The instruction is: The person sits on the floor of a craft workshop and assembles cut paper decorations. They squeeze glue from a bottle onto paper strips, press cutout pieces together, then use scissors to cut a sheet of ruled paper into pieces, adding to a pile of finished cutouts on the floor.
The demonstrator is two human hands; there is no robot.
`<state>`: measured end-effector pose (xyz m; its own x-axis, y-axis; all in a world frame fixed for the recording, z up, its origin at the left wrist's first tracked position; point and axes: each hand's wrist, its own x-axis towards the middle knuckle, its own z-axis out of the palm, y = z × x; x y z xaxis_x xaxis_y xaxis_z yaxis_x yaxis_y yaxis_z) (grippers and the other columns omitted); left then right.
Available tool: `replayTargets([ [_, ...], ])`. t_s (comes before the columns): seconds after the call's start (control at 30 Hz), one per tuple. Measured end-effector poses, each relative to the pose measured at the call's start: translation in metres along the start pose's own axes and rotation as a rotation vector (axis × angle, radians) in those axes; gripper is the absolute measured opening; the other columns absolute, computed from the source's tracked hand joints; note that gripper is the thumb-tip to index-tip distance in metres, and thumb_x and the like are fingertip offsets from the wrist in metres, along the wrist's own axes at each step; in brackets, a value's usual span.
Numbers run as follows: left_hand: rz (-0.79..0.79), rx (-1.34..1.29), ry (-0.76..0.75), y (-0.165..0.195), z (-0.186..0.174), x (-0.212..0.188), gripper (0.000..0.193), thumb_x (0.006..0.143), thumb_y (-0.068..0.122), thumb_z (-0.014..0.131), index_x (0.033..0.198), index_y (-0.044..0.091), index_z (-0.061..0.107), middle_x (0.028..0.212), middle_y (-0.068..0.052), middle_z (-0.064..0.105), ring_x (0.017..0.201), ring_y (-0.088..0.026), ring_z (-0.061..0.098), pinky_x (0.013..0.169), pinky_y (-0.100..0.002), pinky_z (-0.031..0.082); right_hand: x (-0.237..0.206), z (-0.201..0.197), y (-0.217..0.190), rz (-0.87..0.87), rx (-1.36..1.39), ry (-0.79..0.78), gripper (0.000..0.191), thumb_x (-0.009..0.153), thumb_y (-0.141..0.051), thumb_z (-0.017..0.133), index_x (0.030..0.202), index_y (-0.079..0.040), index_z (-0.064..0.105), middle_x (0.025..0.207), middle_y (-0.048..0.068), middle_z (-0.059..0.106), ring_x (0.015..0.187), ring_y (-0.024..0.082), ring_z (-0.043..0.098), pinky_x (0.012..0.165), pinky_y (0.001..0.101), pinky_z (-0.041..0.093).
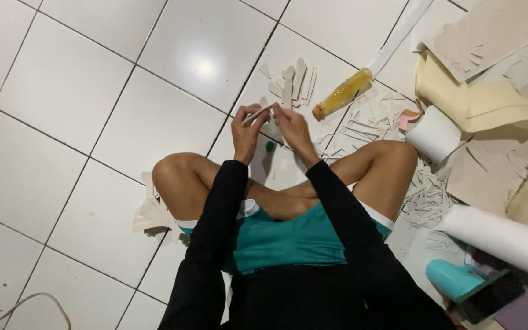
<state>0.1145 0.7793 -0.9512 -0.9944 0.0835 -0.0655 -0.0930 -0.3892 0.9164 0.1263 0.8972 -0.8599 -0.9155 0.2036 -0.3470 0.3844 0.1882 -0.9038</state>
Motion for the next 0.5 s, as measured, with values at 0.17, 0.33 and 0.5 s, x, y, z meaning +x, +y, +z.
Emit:
replayTargets([
  [0.17, 0.268, 0.636, -0.255, 0.001, 0.019, -0.013, 0.041, 0.094, -0.009, 0.064, 0.134, 0.0, 0.062, 0.14, -0.015, 0.062, 0.13, -0.031, 0.063, 0.103, -0.034, 0.06, -0.003, 0.001, -0.003, 0.012, 0.191, -0.021, 0.052, 0.102, -0.048, 0.056, 0.1, 0.002, 0.072, 0.083, 0.007, 0.072, 0.075, 0.015, 0.069, 0.063, 0.0288, 0.055],
  [0.33, 0.304, 0.61, -0.274, 0.012, 0.019, -0.008, 0.061, 0.089, 0.005, 0.071, 0.144, -0.003, 0.044, 0.151, -0.021, 0.049, 0.139, -0.037, 0.05, 0.117, -0.044, 0.041, 0.031, -0.023, -0.015, 0.192, 0.05, 0.043, 0.056, 0.103, -0.05, 0.051, 0.109, 0.003, 0.071, 0.095, 0.014, 0.076, 0.075, 0.023, 0.07, 0.065, 0.0309, 0.058],
  [0.5, 0.192, 1.027, -0.148, 0.001, 0.006, -0.006, 0.04, 0.091, 0.015, 0.074, 0.128, 0.005, 0.061, 0.127, -0.016, 0.062, 0.117, -0.035, 0.062, 0.099, -0.045, 0.054, 0.049, -0.059, -0.001, -0.159, -0.155, 0.35, 0.068, 0.098, -0.048, 0.068, 0.135, 0.006, 0.051, 0.132, 0.024, 0.06, 0.111, 0.028, 0.067, 0.087, 0.038, 0.057],
])
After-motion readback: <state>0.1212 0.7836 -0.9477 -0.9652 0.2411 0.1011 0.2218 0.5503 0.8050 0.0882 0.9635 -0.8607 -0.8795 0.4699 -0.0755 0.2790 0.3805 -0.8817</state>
